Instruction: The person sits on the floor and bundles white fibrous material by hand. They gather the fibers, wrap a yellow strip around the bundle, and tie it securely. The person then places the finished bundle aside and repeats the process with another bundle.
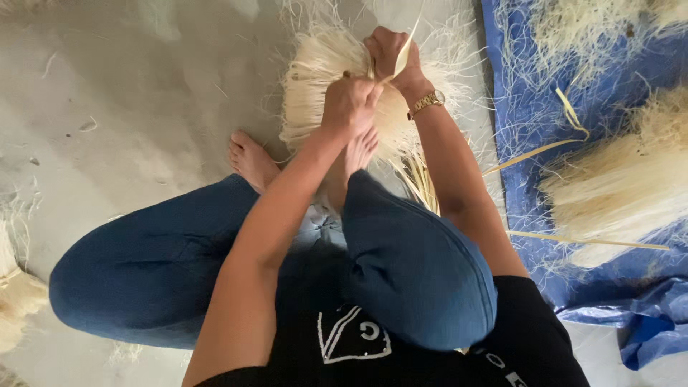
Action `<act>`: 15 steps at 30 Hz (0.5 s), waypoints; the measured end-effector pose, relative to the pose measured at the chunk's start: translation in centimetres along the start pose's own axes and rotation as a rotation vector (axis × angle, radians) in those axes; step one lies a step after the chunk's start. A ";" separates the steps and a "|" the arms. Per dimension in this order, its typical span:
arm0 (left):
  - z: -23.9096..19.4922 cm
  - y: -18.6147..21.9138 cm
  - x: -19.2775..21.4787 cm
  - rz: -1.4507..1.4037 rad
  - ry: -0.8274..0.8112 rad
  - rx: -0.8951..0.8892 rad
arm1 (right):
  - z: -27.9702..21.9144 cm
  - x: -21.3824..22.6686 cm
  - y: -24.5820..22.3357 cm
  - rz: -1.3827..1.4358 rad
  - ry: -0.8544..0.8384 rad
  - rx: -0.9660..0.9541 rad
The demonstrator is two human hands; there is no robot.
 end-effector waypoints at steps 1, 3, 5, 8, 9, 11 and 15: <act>-0.8 0.2 0.0 -0.015 0.152 -0.152 | -0.1 0.6 -0.3 0.025 0.094 0.094; -2.1 -0.1 -0.4 -0.034 0.298 -0.305 | -0.2 1.0 -0.7 0.049 0.184 0.185; -3.2 -0.4 -1.2 0.015 0.339 -0.418 | -0.3 0.6 -0.9 -0.157 0.382 0.213; -3.9 3.3 2.6 -0.009 0.322 -0.649 | -2.5 -0.6 0.4 -0.220 0.455 0.244; -4.7 2.7 1.8 -0.016 0.320 -0.635 | -3.2 -0.9 0.3 -0.218 0.439 0.242; -6.2 1.8 0.0 0.326 0.247 -0.706 | -4.9 -1.0 -0.1 -0.237 0.508 0.254; -6.5 2.6 1.0 0.415 0.343 -0.743 | -4.8 -0.8 -0.4 -0.256 0.403 0.174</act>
Point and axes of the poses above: each hand's wrist, its own z-axis towards the middle knuckle, its own x-axis out of the back of the hand, y = z × x, the point moved 2 cm from there along z, towards the middle knuckle, and after that the axes turned 8 degrees about -x, right-handed, at the moved point
